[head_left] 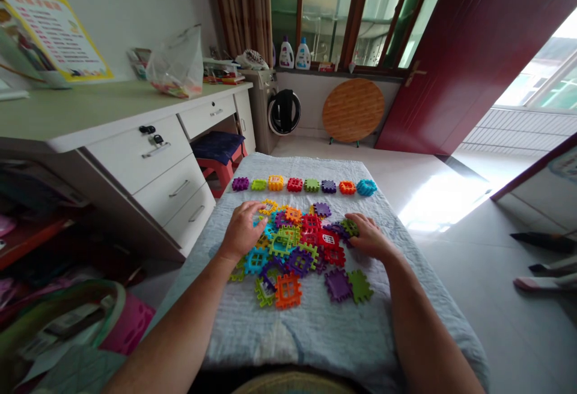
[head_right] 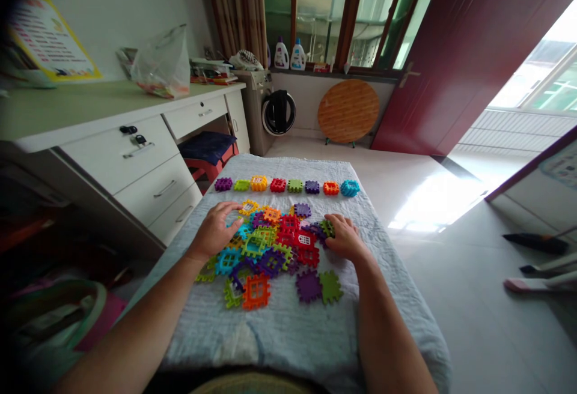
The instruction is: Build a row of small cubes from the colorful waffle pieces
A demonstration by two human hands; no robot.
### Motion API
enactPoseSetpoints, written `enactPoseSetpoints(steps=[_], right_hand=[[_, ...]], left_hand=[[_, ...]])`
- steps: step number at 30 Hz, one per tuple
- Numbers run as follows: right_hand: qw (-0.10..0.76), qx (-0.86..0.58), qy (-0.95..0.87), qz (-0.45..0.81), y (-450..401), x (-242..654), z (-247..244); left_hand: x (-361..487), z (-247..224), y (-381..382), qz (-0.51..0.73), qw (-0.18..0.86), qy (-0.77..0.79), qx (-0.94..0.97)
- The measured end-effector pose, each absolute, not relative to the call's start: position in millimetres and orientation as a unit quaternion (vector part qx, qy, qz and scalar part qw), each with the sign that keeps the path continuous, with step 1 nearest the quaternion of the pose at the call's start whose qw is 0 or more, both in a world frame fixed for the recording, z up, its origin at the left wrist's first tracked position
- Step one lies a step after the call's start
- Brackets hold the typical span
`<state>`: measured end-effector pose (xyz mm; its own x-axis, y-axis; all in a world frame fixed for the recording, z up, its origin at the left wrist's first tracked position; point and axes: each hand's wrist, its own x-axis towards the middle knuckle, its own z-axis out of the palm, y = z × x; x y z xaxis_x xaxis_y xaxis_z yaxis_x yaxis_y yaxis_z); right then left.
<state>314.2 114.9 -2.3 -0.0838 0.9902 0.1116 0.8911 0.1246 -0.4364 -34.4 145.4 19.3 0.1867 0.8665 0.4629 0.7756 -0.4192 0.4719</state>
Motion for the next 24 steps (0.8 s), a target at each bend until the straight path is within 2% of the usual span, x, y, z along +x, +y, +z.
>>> enactPoseSetpoints(steps=[3, 10, 15, 21, 24], right_hand=[[0.188, -0.653, -0.721, 0.134, 115.2, 313.3, 0.8], [0.281, -0.710, -0.638, 0.098, 121.6, 318.5, 1.5], [0.235, -0.733, -0.636, 0.044, 116.5, 317.0, 3.3], [0.227, -0.603, -0.757, 0.108, 110.8, 299.0, 14.5], [0.208, -0.586, -0.776, 0.105, 109.2, 290.0, 16.0]], left_hand=[[-44.5, 7.8, 156.4, 0.356, 0.089, 0.552, 0.749], [-49.5, -6.2, 163.6, 0.350, 0.150, 0.576, 0.723], [-45.8, -6.4, 161.0, 0.356, 0.184, 0.569, 0.718], [-42.3, -5.2, 158.4, 0.370, 0.192, 0.563, 0.713], [-41.8, -5.0, 157.7, 0.367, 0.190, 0.562, 0.717]])
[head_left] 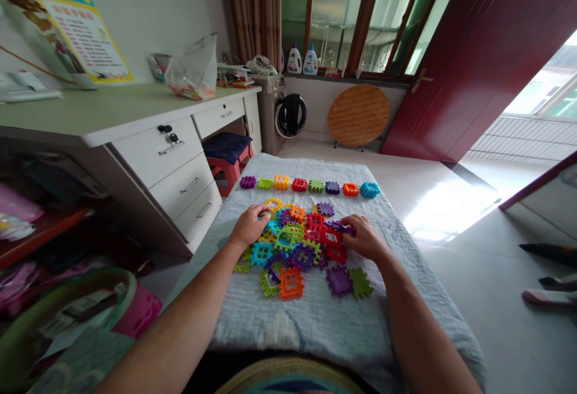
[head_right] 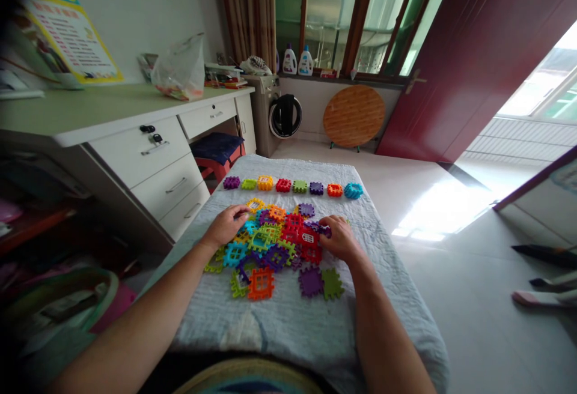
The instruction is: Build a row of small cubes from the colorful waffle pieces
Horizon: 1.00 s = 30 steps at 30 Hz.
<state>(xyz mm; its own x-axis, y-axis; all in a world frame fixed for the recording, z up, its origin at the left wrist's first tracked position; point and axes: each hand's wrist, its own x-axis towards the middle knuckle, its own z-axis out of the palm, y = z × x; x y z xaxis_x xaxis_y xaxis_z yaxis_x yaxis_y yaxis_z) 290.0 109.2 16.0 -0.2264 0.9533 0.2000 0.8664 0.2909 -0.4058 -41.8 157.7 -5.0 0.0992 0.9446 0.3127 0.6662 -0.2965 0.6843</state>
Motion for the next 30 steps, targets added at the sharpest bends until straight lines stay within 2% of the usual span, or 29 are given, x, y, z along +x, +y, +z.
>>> enactPoseSetpoints(steps=[4, 12, 21, 27, 30], right_hand=[[0.192, -0.590, -0.778, 0.095, 108.0, 286.4, 13.0], [0.244, -0.571, -0.782, 0.055, 118.8, 267.8, 2.7], [0.143, -0.592, -0.788, 0.087, 131.3, 244.7, 4.4], [0.172, -0.641, -0.747, 0.041, 123.3, 252.9, 10.8], [0.202, -0.665, -0.718, 0.025, 125.4, 261.1, 6.6]], left_hand=[[-41.9, -5.8, 157.5, 0.357, 0.187, 0.553, 0.729], [-37.3, -2.6, 155.4, 0.345, 0.199, 0.535, 0.745], [-36.2, 0.2, 152.0, 0.336, 0.224, 0.515, 0.756], [-28.3, 19.3, 139.0, 0.379, 0.125, 0.472, 0.786], [-14.4, 35.8, 122.5, 0.357, 0.134, 0.413, 0.827]])
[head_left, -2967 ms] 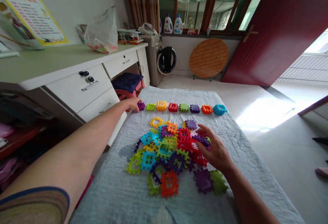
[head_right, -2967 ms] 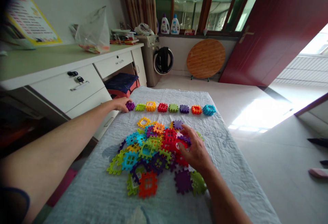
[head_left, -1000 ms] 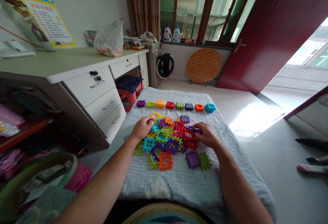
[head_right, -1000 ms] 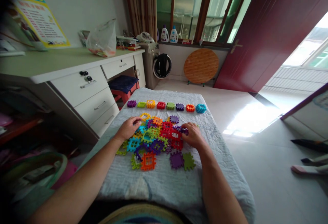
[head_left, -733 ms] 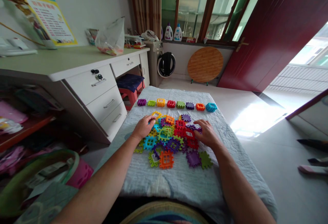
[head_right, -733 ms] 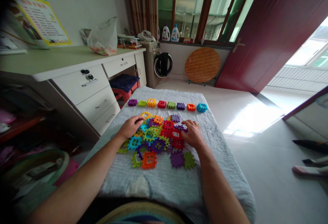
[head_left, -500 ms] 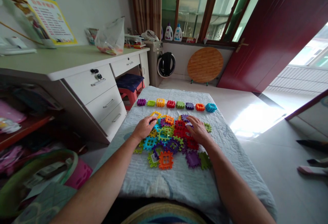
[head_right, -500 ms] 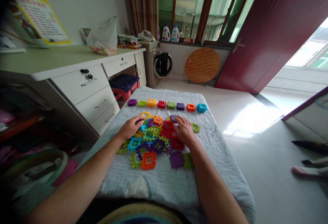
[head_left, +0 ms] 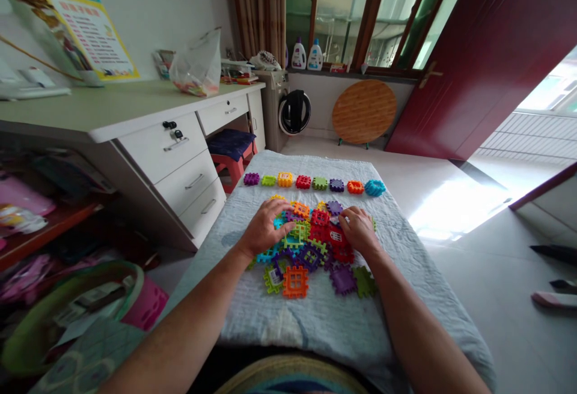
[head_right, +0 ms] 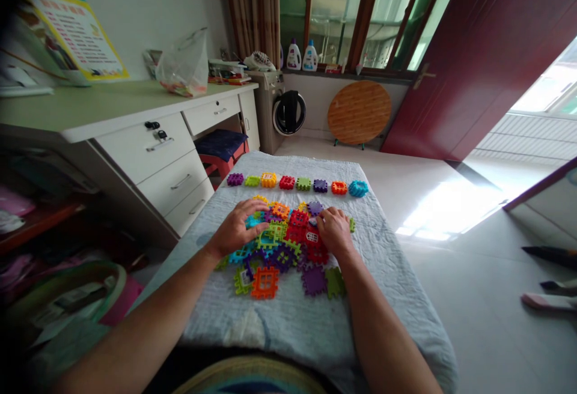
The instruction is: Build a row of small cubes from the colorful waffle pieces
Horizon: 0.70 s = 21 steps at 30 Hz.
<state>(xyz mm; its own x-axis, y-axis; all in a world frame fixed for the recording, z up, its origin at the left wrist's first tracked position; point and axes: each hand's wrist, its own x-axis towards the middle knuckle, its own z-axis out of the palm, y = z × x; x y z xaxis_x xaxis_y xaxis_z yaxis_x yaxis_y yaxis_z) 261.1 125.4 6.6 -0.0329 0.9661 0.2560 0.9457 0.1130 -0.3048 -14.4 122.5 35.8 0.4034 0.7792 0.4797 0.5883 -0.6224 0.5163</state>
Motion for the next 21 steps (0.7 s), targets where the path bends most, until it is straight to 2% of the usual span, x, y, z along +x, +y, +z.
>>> enactPoseSetpoints(steps=[4, 11, 16, 21], right_hand=[[0.228, -0.648, -0.726, 0.020, 137.0, 265.9, -3.9], [0.145, -0.640, -0.753, 0.060, 147.9, 257.4, -10.0], [0.159, -0.642, -0.749, 0.045, 143.7, 258.9, -1.1], [0.153, -0.642, -0.750, 0.042, 145.0, 260.4, -3.7]], left_hand=[[5.1, 43.7, 103.8, 0.275, 0.170, 0.322, 0.890], [16.0, 32.2, 97.7, 0.192, 0.153, 0.280, 0.928], [18.6, 34.3, 96.4, 0.207, 0.165, 0.279, 0.923], [18.7, 36.1, 98.5, 0.296, 0.171, 0.318, 0.884]])
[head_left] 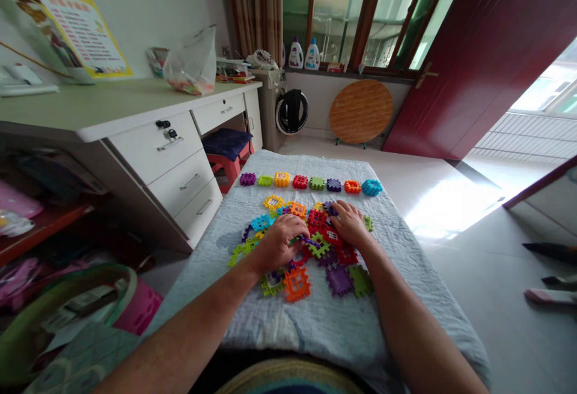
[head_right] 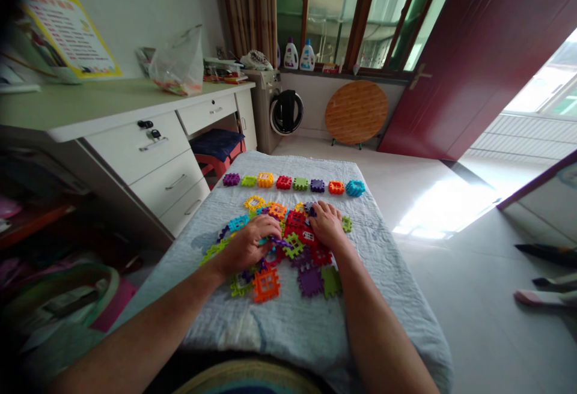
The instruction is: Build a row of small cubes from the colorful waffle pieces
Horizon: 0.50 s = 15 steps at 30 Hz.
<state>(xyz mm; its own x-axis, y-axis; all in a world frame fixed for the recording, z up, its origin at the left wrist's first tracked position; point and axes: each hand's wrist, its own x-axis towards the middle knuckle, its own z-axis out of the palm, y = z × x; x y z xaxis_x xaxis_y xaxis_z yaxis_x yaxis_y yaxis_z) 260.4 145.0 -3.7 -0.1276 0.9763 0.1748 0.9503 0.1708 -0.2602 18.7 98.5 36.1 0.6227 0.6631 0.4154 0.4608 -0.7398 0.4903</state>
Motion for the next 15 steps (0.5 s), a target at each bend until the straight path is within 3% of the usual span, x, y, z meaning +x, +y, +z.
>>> enactPoseSetpoints(steps=[5, 9, 15], right_hand=[[0.128, -0.636, -0.760, 0.044, 146.2, 257.0, -5.5], [0.128, -0.645, -0.752, 0.055, 151.1, 256.1, 3.5], [0.115, -0.710, -0.692, 0.057, 168.6, 251.5, 8.4]], left_hand=[[16.3, 34.7, 102.3, 0.291, 0.125, 0.348, 0.883], [11.0, 38.2, 103.1, 0.246, 0.203, 0.317, 0.893], [-5.5, 37.7, 112.0, 0.337, 0.251, 0.388, 0.820]])
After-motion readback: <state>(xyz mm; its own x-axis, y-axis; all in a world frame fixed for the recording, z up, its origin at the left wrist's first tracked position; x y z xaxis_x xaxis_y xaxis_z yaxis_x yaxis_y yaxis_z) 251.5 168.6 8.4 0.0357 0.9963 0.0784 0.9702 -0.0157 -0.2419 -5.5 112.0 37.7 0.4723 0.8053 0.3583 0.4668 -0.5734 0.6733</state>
